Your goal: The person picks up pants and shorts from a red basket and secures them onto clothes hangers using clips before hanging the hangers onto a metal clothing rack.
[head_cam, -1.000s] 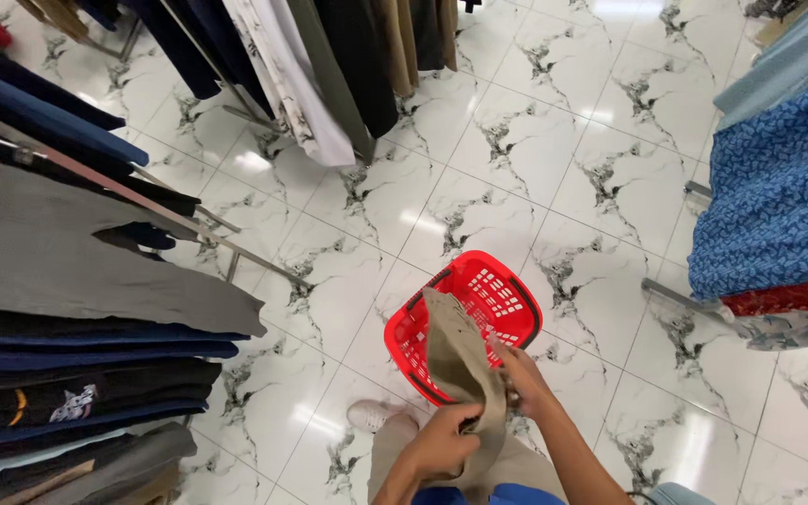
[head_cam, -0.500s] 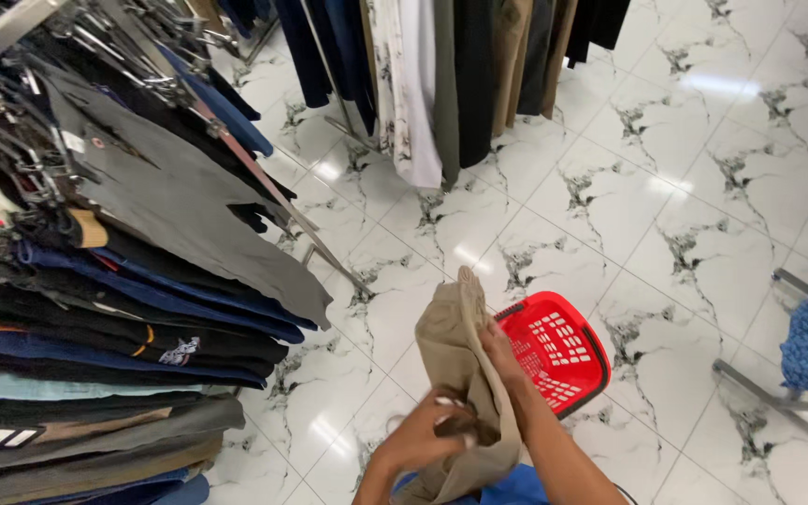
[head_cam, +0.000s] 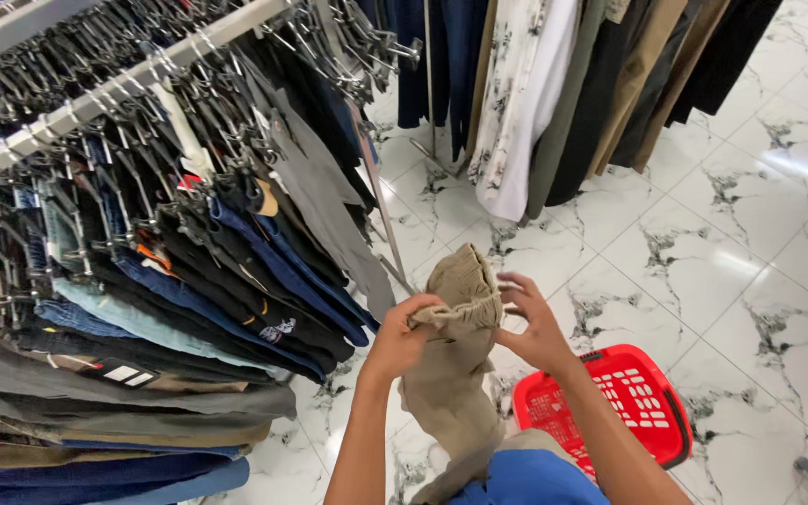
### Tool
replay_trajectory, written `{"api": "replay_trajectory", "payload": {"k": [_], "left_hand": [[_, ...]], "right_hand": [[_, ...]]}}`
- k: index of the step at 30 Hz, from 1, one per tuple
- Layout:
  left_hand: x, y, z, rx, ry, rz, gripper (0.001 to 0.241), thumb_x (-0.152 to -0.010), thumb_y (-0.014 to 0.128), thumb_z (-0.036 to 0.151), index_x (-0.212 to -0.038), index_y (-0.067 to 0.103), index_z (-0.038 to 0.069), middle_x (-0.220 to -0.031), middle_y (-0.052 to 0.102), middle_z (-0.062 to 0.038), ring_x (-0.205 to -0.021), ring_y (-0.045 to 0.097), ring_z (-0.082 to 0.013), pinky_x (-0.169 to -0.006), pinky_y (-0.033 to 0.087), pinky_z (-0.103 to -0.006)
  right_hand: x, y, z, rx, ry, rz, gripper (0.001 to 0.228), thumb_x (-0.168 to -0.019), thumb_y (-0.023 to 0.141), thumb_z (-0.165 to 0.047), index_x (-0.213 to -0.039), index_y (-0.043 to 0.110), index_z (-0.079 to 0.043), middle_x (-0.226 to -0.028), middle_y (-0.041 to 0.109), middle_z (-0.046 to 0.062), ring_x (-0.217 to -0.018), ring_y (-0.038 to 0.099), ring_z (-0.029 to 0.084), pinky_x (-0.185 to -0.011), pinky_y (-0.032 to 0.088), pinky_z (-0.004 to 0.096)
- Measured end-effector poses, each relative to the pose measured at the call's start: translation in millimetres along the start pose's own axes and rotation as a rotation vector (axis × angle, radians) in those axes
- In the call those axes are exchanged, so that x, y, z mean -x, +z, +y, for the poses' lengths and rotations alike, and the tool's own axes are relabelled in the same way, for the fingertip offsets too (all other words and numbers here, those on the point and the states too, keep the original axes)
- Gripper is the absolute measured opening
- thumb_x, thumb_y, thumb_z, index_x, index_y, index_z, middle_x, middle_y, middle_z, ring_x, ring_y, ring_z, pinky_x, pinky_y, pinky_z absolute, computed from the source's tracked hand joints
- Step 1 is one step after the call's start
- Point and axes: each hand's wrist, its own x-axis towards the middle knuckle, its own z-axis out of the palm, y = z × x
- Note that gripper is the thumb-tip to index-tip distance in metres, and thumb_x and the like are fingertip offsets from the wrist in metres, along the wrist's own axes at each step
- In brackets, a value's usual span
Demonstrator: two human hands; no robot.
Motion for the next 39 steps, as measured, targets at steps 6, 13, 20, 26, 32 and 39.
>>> {"api": "replay_trajectory", "payload": {"k": [6,13,20,26,32,39], "left_hand": [[17.6,-45.4,76.6,-0.257,0.124,-0.045,0.047,-0.089,0.051,-0.018,-0.107,0.075,0.018,-0.098,0.078,-0.012,-0.098,0.073,-0.0342,-0.092,0.053,-0.0456],[10.7,-88.8,32.9,-0.099,0.072,0.227,0.038,-0.091,0.050,-0.017,-0.100,0.073,0.013,-0.094,0.076,-0.014,-0.089,0.068,-0.0291,-0.088,0.053,-0.0443],[-23.7,-106.3,58.7,-0.440,0.045,0.315,0.040,-0.086,0.057,-0.008,-0.117,0.068,0.014,-0.107,0.072,-0.015,-0.084,0.068,-0.0324,-0.078,0.055,-0.0438],[-91.8,-130.8,6.0,-0.789,0.177,0.297,0.036,-0.092,0.058,-0.005,-0.119,0.071,0.014,-0.113,0.070,-0.009,-0.082,0.073,-0.0270,-0.070,0.061,-0.0347],[-140.8,-150.3,9.4,-0.623,0.152,0.387,0.023,-0.094,0.059,-0.009,-0.106,0.071,0.005,-0.107,0.072,-0.014,-0.089,0.074,-0.0337,-0.074,0.063,-0.0410],[-199.0,-141.5,-8.9,-0.402,0.150,0.662,0.028,-0.091,0.057,-0.014,-0.097,0.070,0.009,-0.100,0.072,-0.010,-0.096,0.072,-0.0335,-0.084,0.058,-0.0426]], "right_hand": [[-48.2,14.5,-119.8,0.499,-0.069,-0.460,0.085,-0.065,0.085,-0.006,-0.142,0.062,-0.032,-0.170,0.024,0.020,-0.153,0.015,0.055,-0.121,0.030,0.066],[-111.6,42.9,-50.1,0.786,-0.158,-0.504,0.036,-0.076,0.086,-0.039,-0.109,0.072,-0.032,-0.165,0.034,-0.003,-0.157,0.024,0.039,-0.118,0.031,0.071],[-174.6,61.5,-39.0,0.267,-0.127,-0.490,0.019,-0.083,0.079,-0.012,-0.101,0.084,-0.017,-0.093,0.082,0.013,-0.090,0.078,0.037,-0.080,0.059,0.045],[-260.3,63.8,-6.3,0.192,-0.252,-0.482,0.024,-0.087,0.080,-0.011,-0.109,0.085,-0.020,-0.095,0.078,0.008,-0.087,0.077,0.031,-0.081,0.059,0.040],[-331.6,59.8,-29.8,0.171,-0.178,-0.526,0.027,-0.086,0.079,-0.006,-0.109,0.084,-0.019,-0.097,0.077,0.009,-0.095,0.074,0.033,-0.089,0.056,0.045],[-394.8,54.6,-24.2,0.137,-0.098,-0.504,0.019,-0.081,0.087,-0.009,-0.099,0.085,-0.014,-0.088,0.078,0.009,-0.086,0.073,0.020,-0.082,0.056,0.039]]}}
